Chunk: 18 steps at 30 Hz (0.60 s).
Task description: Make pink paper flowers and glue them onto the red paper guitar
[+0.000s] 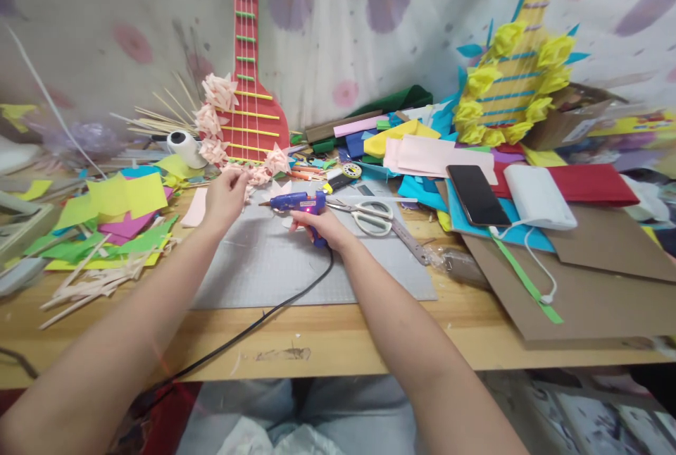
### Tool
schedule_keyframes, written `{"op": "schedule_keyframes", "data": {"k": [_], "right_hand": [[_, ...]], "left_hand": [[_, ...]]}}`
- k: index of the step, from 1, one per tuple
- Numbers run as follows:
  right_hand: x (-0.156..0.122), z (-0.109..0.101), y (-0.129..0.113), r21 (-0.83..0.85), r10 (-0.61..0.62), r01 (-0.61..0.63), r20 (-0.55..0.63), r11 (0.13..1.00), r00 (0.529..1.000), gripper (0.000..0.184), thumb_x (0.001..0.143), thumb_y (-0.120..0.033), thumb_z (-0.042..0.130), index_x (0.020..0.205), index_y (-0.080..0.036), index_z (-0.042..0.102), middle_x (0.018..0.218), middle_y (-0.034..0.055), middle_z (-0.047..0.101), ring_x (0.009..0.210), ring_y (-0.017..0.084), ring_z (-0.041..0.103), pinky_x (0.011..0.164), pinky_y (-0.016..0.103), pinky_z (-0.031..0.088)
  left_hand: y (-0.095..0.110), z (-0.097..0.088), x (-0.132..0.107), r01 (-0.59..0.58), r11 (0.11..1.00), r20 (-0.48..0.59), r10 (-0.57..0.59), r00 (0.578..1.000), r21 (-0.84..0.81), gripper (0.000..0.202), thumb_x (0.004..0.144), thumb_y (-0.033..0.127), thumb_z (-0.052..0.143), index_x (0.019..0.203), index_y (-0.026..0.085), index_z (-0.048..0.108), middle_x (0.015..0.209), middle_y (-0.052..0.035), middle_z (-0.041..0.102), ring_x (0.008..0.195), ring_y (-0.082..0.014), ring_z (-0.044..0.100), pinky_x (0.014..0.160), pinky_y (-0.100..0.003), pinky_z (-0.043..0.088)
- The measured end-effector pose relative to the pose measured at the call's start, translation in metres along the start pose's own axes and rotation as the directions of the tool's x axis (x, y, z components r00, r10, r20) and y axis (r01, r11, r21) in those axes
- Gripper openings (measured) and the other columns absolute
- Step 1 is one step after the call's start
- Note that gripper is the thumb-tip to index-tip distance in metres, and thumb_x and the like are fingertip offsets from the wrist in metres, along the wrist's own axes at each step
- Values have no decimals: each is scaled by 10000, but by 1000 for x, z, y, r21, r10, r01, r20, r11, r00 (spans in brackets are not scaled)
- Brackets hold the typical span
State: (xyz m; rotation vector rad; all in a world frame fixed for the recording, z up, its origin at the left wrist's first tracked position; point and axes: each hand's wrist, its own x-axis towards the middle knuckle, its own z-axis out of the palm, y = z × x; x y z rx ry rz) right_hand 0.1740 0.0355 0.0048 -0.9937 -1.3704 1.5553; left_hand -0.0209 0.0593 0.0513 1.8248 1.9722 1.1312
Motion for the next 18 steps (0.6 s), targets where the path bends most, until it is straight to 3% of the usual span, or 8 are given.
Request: {"op": "schedule_keyframes", "data": {"k": [4, 8, 11, 13, 18], "right_hand": [[-2, 1, 3, -49, 14, -11, 54, 999, 998, 285, 649, -447, 687, 690, -169, 637, 652, 17, 676, 365, 54, 403, 337, 202, 325], [-3, 0, 5, -61, 29, -25, 67, 998, 997, 292, 638, -442, 696, 679, -160, 628, 643, 22, 679, 355, 48, 399, 328, 195, 295], [-3, 0, 6, -79, 27, -20, 82, 997, 996, 298, 615, -434, 714, 674, -158, 620, 599, 15, 665, 346, 49, 392, 322, 196, 286], [-3, 0, 6, -89, 28, -20, 90, 996, 996, 300, 605, -431, 722, 671, -157, 617, 581, 9, 657, 342, 50, 389, 321, 198, 291], [-3, 2, 4, -99, 32, -21, 106, 995, 994, 310, 608, -429, 720, 692, -145, 627, 607, 20, 668, 345, 49, 391, 325, 201, 306]], "left_hand": [[59, -8, 4, -178, 983, 174, 168, 970, 48, 252, 857, 366, 471, 832, 183, 643, 840, -33, 647, 820, -171, 563, 717, -264, 378], [106, 14, -11, -339, 936, 404, 274, 872, 95, 184, 789, 371, 600, 802, 195, 652, 860, -41, 641, 873, -196, 578, 772, -290, 394], [120, 32, -16, -455, 883, 524, 336, 783, 114, 248, 707, 407, 678, 833, 194, 661, 911, -57, 648, 868, -208, 596, 761, -294, 416], [123, 38, -15, -498, 853, 582, 327, 744, 158, 248, 700, 393, 682, 828, 180, 684, 914, -79, 660, 849, -216, 609, 735, -293, 426], [124, 36, -8, -440, 891, 630, 277, 725, 114, 136, 691, 297, 687, 723, 171, 728, 728, -61, 671, 733, -200, 617, 684, -291, 423]]}}
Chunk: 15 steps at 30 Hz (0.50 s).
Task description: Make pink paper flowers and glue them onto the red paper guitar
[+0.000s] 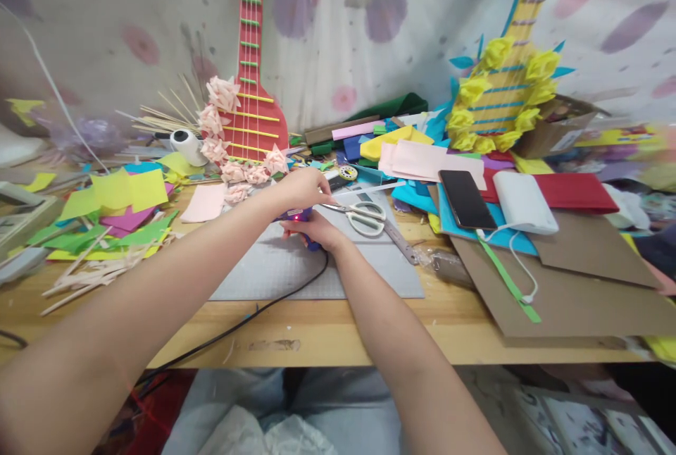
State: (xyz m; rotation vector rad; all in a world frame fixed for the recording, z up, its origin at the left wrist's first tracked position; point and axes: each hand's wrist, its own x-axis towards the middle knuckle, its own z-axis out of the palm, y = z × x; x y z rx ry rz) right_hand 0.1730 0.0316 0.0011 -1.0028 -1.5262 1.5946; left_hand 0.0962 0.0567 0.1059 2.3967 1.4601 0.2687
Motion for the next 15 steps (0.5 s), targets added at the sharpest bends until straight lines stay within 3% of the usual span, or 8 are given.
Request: {"op": "schedule_keyframes", "data": {"k": [5, 8, 10, 12, 13, 15], "right_hand": [[-1, 0, -1, 3, -4, 4, 0, 1000, 1000, 316, 619, -440, 714, 707, -148, 633, 620, 20, 671, 354, 48, 390, 328, 198, 298], [-1, -4, -1, 74, -8, 12, -58, 997, 998, 317, 622, -457, 707, 707, -161, 630, 636, 15, 671, 363, 50, 394, 336, 202, 304], [0, -9, -1, 144, -18, 37, -127, 989, 992, 325, 634, -481, 690, 692, -170, 619, 663, 12, 668, 374, 48, 402, 345, 201, 314], [4, -14, 0, 219, -27, 77, -226, 973, 974, 348, 636, -513, 677, 670, -175, 601, 689, 11, 664, 387, 43, 405, 352, 198, 322], [6, -16, 1, 259, -25, 100, -278, 961, 960, 362, 629, -528, 678, 664, -178, 592, 697, 8, 662, 395, 41, 406, 358, 196, 329], [10, -18, 3, 337, -11, 142, -360, 931, 933, 387, 607, -548, 693, 667, -182, 579, 702, -1, 655, 409, 37, 407, 367, 190, 343]], "left_hand": [[-2, -5, -4, -14, 993, -23, 12, 1000, -116, 92, 657, 262, 706, 675, 173, 722, 667, -34, 639, 693, -179, 589, 668, -283, 408], [-2, -19, -12, -67, 985, -184, 37, 982, -162, 150, 693, 277, 676, 788, 166, 708, 748, -33, 635, 762, -174, 575, 724, -281, 407], [-8, -30, -22, -54, 972, -346, -30, 938, -230, 197, 774, 306, 590, 858, 152, 679, 778, -32, 621, 789, -162, 558, 738, -274, 402], [-20, -34, -36, 16, 955, -502, -169, 848, -295, 262, 853, 334, 470, 871, 139, 643, 760, -28, 592, 778, -149, 540, 713, -263, 395], [-29, -30, -44, 50, 949, -563, -227, 795, -312, 290, 875, 349, 425, 860, 141, 627, 753, -26, 579, 778, -147, 533, 705, -258, 392], [-49, -11, -58, 131, 937, -592, -308, 745, -323, 318, 886, 385, 396, 803, 158, 602, 717, -21, 559, 753, -148, 527, 685, -258, 393]]}}
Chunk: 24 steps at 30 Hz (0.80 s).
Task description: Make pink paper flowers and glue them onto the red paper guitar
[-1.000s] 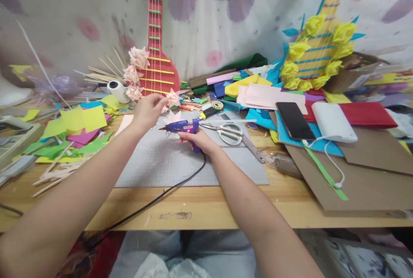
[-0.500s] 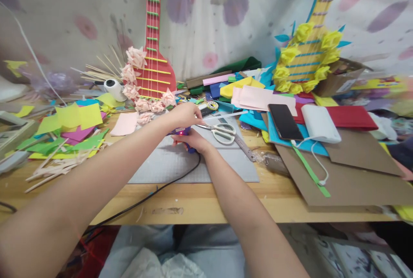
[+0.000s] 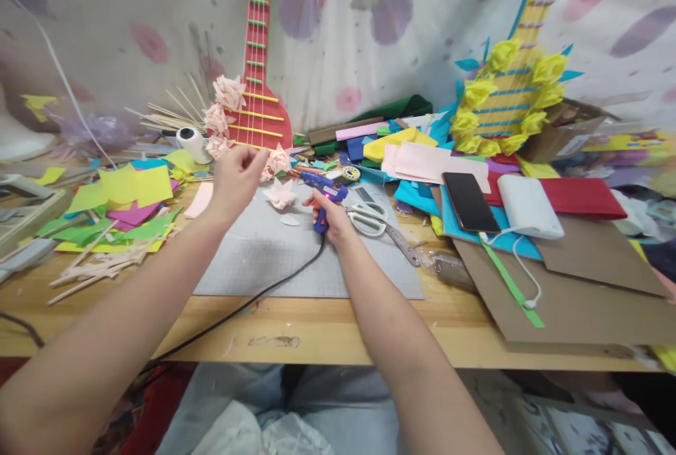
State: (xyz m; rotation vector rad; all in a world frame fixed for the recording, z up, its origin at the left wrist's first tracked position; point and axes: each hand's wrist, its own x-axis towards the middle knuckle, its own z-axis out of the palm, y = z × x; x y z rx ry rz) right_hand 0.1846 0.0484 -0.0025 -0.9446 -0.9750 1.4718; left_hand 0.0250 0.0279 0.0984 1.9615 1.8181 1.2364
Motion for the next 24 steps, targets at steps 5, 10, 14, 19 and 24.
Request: {"op": "schedule_keyframes", "data": {"k": [5, 10, 14, 19, 24], "right_hand": [[3, 2, 2, 121, 30, -22, -63, 992, 998, 406, 575, -535, 744, 670, -181, 571, 678, -19, 640, 417, 30, 416, 358, 171, 345], [1, 3, 3, 122, 27, -21, -49, 992, 998, 389, 569, -511, 758, 658, -166, 602, 657, -12, 640, 421, 29, 423, 363, 160, 358], [2, 3, 3, 113, 11, -5, -53, 994, 999, 361, 575, -489, 758, 649, -169, 609, 652, -11, 643, 420, 31, 423, 364, 159, 358], [2, 2, 4, 122, 27, -20, -56, 992, 998, 347, 595, -484, 738, 654, -173, 597, 678, -7, 650, 421, 35, 420, 366, 172, 353], [0, 4, 3, 84, 22, -18, -50, 996, 999, 347, 598, -489, 721, 655, -170, 599, 701, 3, 652, 434, 38, 414, 374, 178, 345]], "left_hand": [[-60, 35, -45, -222, 965, 354, 160, 921, 140, 149, 754, 251, 588, 887, 186, 609, 942, -55, 615, 901, -192, 561, 777, -292, 434], [-68, 55, -46, -567, 811, 534, 416, 736, 148, 227, 742, 88, 527, 921, 177, 633, 999, -71, 640, 1023, -195, 552, 899, -306, 429], [-62, 60, -41, -637, 720, 553, 422, 718, 277, 193, 825, 114, 457, 820, 156, 646, 822, -90, 659, 909, -202, 607, 814, -321, 463], [-71, 56, -45, -447, 846, 308, 360, 881, 292, 264, 768, 68, 472, 947, 173, 635, 925, -86, 675, 908, -210, 615, 764, -317, 465], [-88, 41, -46, 74, 997, 88, -71, 994, -36, 223, 739, 146, 528, 942, 187, 611, 859, -26, 658, 748, -151, 616, 681, -263, 463]]}}
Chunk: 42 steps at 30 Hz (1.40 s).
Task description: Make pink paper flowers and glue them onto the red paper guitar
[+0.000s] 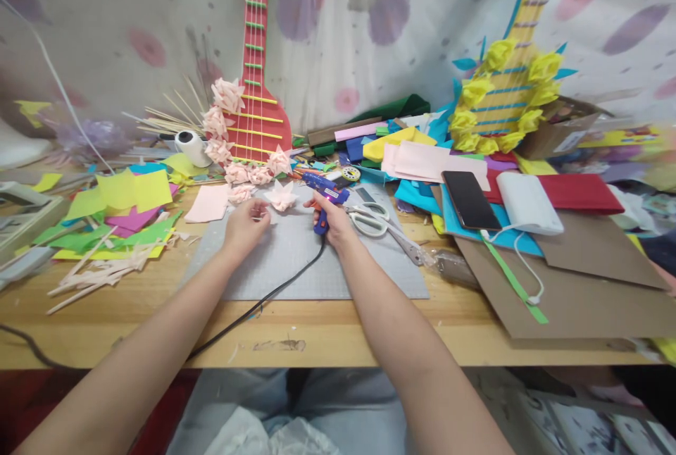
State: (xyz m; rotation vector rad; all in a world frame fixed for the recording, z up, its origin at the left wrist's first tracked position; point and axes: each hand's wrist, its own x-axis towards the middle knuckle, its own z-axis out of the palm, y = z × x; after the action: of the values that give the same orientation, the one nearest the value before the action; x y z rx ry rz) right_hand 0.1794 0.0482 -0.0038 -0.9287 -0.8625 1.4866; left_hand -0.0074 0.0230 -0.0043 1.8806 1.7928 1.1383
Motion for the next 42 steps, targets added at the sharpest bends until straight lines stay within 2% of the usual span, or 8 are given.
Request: {"op": "schedule_keyframes", "data": {"k": [8, 14, 18, 22, 26, 35, 39, 42], "right_hand": [[-5, 7, 2, -77, 48, -46, 24, 996, 999, 337, 578, -466, 738, 675, -170, 610, 703, 18, 659, 435, 47, 415, 373, 188, 334], [-7, 8, 3, -120, 21, -17, 35, 993, 999, 322, 592, -465, 731, 677, -177, 613, 701, 25, 664, 438, 55, 414, 379, 195, 345], [-7, 7, 3, -110, 13, -10, 33, 994, 999, 325, 592, -468, 733, 671, -176, 616, 694, 23, 658, 438, 54, 415, 377, 192, 349], [-7, 7, 3, -109, 18, -14, 36, 994, 999, 326, 591, -469, 735, 666, -172, 623, 689, 19, 651, 439, 51, 418, 375, 187, 348], [-6, 6, 4, -101, 17, -14, 31, 995, 999, 327, 582, -469, 740, 666, -175, 625, 687, 16, 653, 437, 51, 415, 376, 188, 351], [-11, 11, 4, -128, -10, 16, 48, 992, 999, 293, 610, -449, 726, 670, -179, 628, 704, 19, 662, 428, 51, 428, 380, 196, 361], [-15, 18, 4, -82, 20, -15, 65, 997, 998, 324, 574, -424, 752, 779, -201, 640, 892, 39, 691, 567, 98, 591, 443, 201, 440], [-18, 24, 5, -44, 63, -58, 119, 997, 991, 404, 551, -422, 774, 862, -208, 631, 994, 42, 680, 646, 129, 650, 502, 221, 498]], "left_hand": [[-16, -9, 1, -75, 985, -101, 60, 993, -158, 44, 689, 208, 633, 724, 196, 657, 820, -25, 566, 801, -152, 532, 688, -257, 421], [-21, -10, 5, 128, 884, -93, -189, 978, -449, 158, 703, 325, 631, 774, 185, 653, 483, 70, 346, 455, -90, 344, 479, -226, 318], [-28, -15, 6, 72, 934, -66, -102, 993, -350, 163, 685, 309, 629, 786, 181, 645, 595, 32, 489, 545, -106, 450, 539, -237, 402], [-35, -26, 6, -237, 970, 227, 243, 943, -55, 209, 638, 281, 680, 830, 199, 672, 923, -41, 619, 896, -187, 554, 815, -323, 448], [-36, -30, 6, -229, 973, 372, 201, 906, 31, 211, 727, 273, 602, 910, 191, 667, 948, -52, 639, 861, -182, 573, 802, -326, 447], [-32, -14, 1, -59, 993, 163, 76, 984, -106, 243, 742, 216, 555, 982, 196, 593, 777, -4, 611, 677, -130, 549, 643, -261, 435], [-17, -15, -5, -166, 970, -34, 162, 986, -175, 153, 779, 246, 541, 923, 201, 565, 823, -8, 605, 682, -109, 549, 611, -222, 433], [-7, -15, -9, -285, 949, -41, 282, 959, -138, 95, 818, 267, 510, 854, 197, 562, 819, -13, 596, 682, -99, 552, 616, -207, 441]]}}
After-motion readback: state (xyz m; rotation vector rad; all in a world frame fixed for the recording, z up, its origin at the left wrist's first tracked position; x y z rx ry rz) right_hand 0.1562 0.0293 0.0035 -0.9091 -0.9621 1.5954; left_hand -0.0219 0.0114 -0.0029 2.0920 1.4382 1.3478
